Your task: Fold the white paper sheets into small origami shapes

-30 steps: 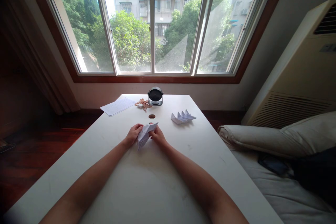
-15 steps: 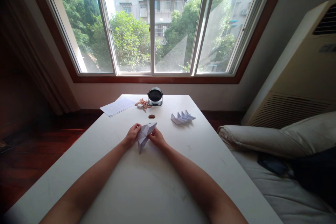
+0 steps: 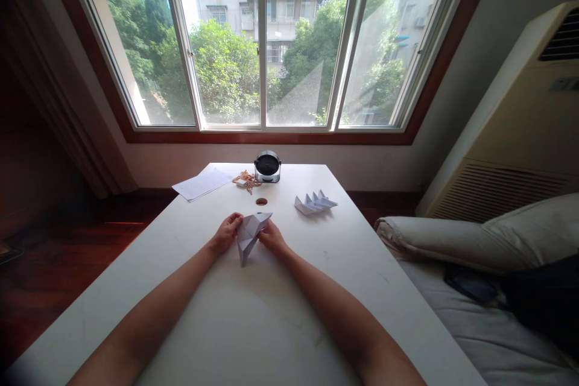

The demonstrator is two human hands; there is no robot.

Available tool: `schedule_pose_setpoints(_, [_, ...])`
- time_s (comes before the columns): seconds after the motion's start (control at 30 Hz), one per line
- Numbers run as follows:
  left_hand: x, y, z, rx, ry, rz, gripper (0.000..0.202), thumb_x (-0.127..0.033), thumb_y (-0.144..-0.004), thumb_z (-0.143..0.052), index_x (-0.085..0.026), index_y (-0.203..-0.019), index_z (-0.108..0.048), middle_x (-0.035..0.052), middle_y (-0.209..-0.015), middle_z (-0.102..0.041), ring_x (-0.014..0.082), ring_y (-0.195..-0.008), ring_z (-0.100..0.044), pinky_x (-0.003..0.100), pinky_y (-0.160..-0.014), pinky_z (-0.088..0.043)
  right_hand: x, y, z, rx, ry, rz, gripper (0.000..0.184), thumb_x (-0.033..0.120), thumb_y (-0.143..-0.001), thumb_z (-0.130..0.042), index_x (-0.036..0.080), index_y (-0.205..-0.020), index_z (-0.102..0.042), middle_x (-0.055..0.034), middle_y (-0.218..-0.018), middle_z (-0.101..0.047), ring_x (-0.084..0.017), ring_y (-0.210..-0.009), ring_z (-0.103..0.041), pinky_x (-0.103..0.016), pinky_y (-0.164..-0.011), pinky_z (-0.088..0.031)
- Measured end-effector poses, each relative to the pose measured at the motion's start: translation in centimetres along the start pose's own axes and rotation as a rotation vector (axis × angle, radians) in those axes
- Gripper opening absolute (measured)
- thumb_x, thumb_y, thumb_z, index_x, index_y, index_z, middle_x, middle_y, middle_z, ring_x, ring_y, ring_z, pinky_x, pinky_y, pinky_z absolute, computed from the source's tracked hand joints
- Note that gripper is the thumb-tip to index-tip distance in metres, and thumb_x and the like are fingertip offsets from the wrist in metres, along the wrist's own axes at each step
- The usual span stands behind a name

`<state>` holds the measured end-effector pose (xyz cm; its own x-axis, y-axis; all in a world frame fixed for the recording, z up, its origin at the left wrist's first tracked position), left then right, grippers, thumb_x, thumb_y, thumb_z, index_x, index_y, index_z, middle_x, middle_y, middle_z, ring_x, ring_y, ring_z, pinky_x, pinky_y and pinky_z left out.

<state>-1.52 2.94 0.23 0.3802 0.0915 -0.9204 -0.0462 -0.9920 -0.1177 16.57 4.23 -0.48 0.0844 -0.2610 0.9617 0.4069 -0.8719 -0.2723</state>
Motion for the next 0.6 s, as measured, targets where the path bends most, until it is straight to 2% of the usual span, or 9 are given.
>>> schedule_pose_setpoints(0.13, [-0.2,0.1,0.1,-0.034,0.034,-0.012,0.037,-0.044,-0.07,-0.083,-0.018,-0.087,-0.062,-0.0011,-0.079,-0.058,0.0097,-0.067,-0.05,0.019,-0.058,-0.04,0.0,0.1,0.1,-0.007,0.009,-0.018,0.044,0.051,-0.079,-0.072,0.019,-0.104,-0.056,-0.0021,-0.08,-0.062,-0.016,-0.064,-0.055,-0.027,-0.056,-0.044])
schedule_pose_setpoints(0.3, [-0.4,0.2,-0.2,-0.051,-0.031,-0.002,0.04,-0.049,-0.069,-0.081,-0.018,-0.087,-0.063,-0.0006,-0.079,-0.059,0.011,-0.067,-0.052,0.022,-0.06,-0.041,-0.4,0.2,0.3,0.02,0.119,-0.004,0.035,0.05,-0.083,-0.066,0.016,-0.088,-0.063,-0.0038,-0.076,-0.064,-0.018,-0.068,-0.058,-0.029,-0.062,-0.046])
schedule_pose_setpoints(0.47, [-0.4,0.2,-0.3,-0.043,-0.111,0.002,0.042,-0.052,-0.069,-0.079,-0.018,-0.087,-0.063,0.0,-0.079,-0.059,0.012,-0.069,-0.051,0.023,-0.063,-0.042,-1.0,0.1,0.4,0.009,0.255,0.016,0.027,0.042,-0.082,-0.065,0.015,-0.084,-0.068,-0.0058,-0.081,-0.069,-0.022,-0.075,-0.062,-0.031,-0.068,-0.047])
schedule_pose_setpoints(0.6, [-0.3,0.1,-0.4,-0.043,-0.118,-0.025,0.04,-0.05,-0.07,-0.079,-0.017,-0.086,-0.063,0.0,-0.078,-0.058,0.0117,-0.069,-0.05,0.022,-0.063,-0.042,-0.9,0.1,0.5,-0.027,0.327,0.039,0.017,0.032,-0.08,-0.063,0.015,-0.079,-0.069,-0.0043,-0.075,-0.069,-0.021,-0.071,-0.062,-0.03,-0.067,-0.047])
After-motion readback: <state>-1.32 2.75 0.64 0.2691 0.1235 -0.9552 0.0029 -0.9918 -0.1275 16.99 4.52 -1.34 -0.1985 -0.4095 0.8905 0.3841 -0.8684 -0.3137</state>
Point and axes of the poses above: each hand's wrist, its own y-axis away from the middle knuckle, its own z-axis out of the back of the hand, x = y × z, the point moved 2 cm from there along -y, towards the middle knuckle
